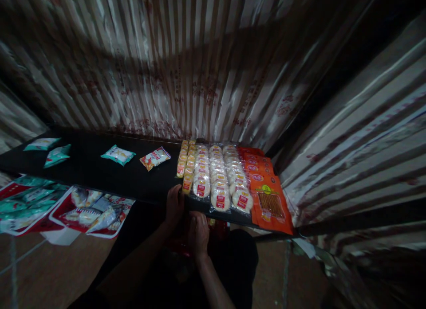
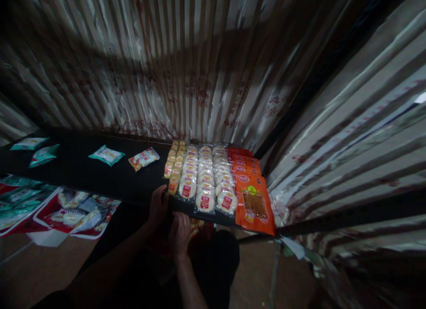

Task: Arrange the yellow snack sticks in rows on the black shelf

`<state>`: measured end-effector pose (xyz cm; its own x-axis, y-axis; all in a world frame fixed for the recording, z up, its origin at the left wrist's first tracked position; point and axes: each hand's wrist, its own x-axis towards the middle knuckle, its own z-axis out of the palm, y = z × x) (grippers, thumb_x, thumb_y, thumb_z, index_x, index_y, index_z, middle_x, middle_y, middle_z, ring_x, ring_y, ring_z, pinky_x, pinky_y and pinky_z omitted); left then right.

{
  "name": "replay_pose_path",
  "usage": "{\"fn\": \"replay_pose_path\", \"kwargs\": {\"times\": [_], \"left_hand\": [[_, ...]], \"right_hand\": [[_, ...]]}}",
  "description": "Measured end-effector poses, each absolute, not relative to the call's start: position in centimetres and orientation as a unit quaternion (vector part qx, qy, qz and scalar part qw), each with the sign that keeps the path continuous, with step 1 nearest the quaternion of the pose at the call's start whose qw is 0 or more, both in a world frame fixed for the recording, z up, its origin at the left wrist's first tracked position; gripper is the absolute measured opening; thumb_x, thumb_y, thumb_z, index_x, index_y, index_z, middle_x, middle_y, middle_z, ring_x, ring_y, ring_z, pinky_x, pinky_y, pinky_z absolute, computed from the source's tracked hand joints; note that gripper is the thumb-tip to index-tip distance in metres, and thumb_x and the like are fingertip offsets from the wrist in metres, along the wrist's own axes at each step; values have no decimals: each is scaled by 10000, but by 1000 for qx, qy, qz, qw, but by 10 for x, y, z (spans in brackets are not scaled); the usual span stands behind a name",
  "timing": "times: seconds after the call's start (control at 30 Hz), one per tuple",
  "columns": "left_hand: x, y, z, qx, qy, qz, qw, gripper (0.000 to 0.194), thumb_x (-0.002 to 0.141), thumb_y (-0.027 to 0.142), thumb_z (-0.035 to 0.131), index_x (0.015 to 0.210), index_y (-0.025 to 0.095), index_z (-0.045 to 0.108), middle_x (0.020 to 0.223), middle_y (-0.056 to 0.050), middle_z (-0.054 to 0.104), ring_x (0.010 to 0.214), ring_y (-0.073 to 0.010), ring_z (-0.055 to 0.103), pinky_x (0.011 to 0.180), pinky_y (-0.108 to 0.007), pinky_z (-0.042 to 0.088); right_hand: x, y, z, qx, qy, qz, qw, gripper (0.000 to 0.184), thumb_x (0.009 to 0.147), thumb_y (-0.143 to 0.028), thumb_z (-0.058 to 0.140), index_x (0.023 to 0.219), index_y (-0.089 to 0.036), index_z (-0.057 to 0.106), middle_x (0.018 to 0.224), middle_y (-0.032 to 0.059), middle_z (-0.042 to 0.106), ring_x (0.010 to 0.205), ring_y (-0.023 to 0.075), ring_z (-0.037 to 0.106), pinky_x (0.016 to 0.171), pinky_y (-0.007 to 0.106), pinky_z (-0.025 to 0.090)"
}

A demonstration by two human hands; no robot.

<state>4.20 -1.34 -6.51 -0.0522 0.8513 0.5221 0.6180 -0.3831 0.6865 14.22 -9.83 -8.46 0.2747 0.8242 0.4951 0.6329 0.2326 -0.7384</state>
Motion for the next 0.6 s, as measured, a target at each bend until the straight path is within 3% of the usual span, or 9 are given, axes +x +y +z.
{"fn": "replay_pose_path", "kwargs": {"times": [0.13,0.3,0.47,0.6], "left_hand": [[31,-54,-68,688,554,451,127,250,877,173,369,988,154,592,951,-99,615,944,-196,557,857,-370,479],[24,-100,-90,740,549,286,263,284,826,140,353,864,172,633,921,-92,629,905,-188,579,837,-326,484],[23,-89,-120,671,636,104,367,365,814,155,397,1110,105,605,1191,-145,600,1124,-228,539,1002,-353,388],[26,-74,-136,654,616,121,422,429,831,188,432,1244,137,536,1319,-135,528,1230,-229,473,1054,-361,337]], "right_hand": [[139,-111,-118,-706,-519,198,440,340,881,-266,321,950,-185,644,935,108,690,888,226,639,780,363,493],[135,-96,-134,-766,-435,324,345,333,793,-164,428,1035,-180,657,1057,117,681,1021,230,616,866,316,458],[132,-77,-141,-766,-421,375,308,367,777,-157,426,1057,-158,663,1059,126,682,1043,227,614,863,296,460],[136,-77,-159,-740,-415,422,321,437,748,-171,448,1150,-170,617,1139,102,655,1072,201,601,884,276,464]]}}
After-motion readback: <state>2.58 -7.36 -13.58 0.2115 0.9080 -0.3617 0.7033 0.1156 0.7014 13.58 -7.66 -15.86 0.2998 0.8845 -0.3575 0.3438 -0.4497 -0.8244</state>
